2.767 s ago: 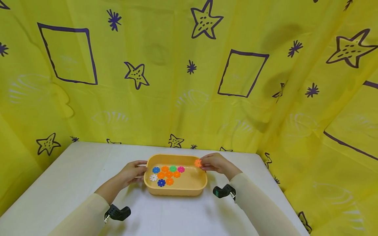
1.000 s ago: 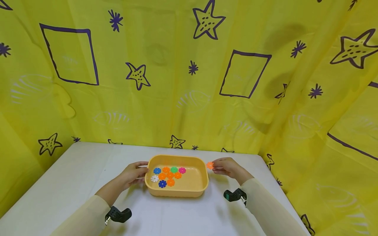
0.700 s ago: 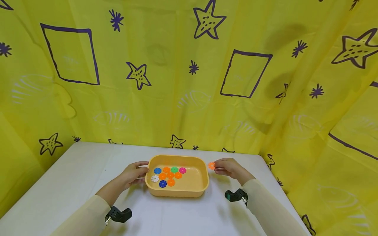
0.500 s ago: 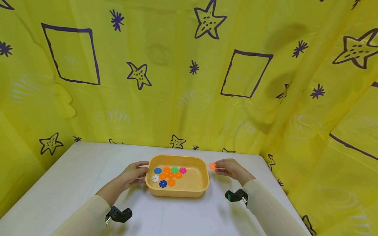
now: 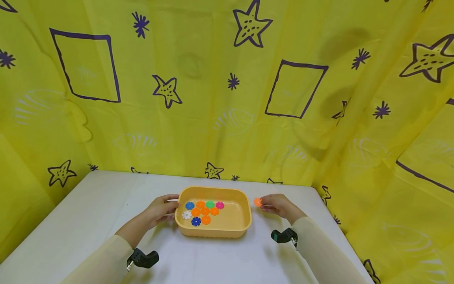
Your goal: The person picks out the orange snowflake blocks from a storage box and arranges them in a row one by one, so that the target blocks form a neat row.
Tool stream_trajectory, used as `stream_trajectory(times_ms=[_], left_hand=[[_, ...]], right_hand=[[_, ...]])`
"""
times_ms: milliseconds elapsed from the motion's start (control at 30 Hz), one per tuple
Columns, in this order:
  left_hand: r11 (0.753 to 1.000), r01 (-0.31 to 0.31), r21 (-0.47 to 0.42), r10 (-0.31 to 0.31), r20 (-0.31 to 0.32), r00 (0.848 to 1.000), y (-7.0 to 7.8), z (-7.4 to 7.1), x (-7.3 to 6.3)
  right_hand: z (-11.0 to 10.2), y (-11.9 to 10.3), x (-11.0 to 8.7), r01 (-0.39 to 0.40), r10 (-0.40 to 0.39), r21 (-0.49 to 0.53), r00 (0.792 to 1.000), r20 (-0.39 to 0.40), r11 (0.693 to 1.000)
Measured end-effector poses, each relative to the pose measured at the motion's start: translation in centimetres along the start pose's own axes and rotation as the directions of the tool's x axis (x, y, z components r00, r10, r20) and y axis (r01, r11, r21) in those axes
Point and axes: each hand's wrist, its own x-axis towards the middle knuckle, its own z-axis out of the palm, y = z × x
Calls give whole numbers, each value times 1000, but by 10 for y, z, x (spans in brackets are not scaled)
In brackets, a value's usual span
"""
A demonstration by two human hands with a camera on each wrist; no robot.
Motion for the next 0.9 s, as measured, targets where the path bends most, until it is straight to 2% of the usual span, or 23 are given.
stream_trajectory(times_ms=[267, 600, 900], left_hand=[[1000, 11, -9, -11, -6, 1000, -2, 1, 3], [1000, 11, -5, -11, -13, 1000, -3, 0, 3], [1000, 6, -17, -7, -7, 1000, -3, 0, 2]], right_hand=[[-2, 7, 4, -23, 23, -1, 999, -28, 1000], [-4, 11, 9, -81, 79, -13, 991, -104, 997], [-5, 13, 8, -81, 77, -22, 988, -136, 996]])
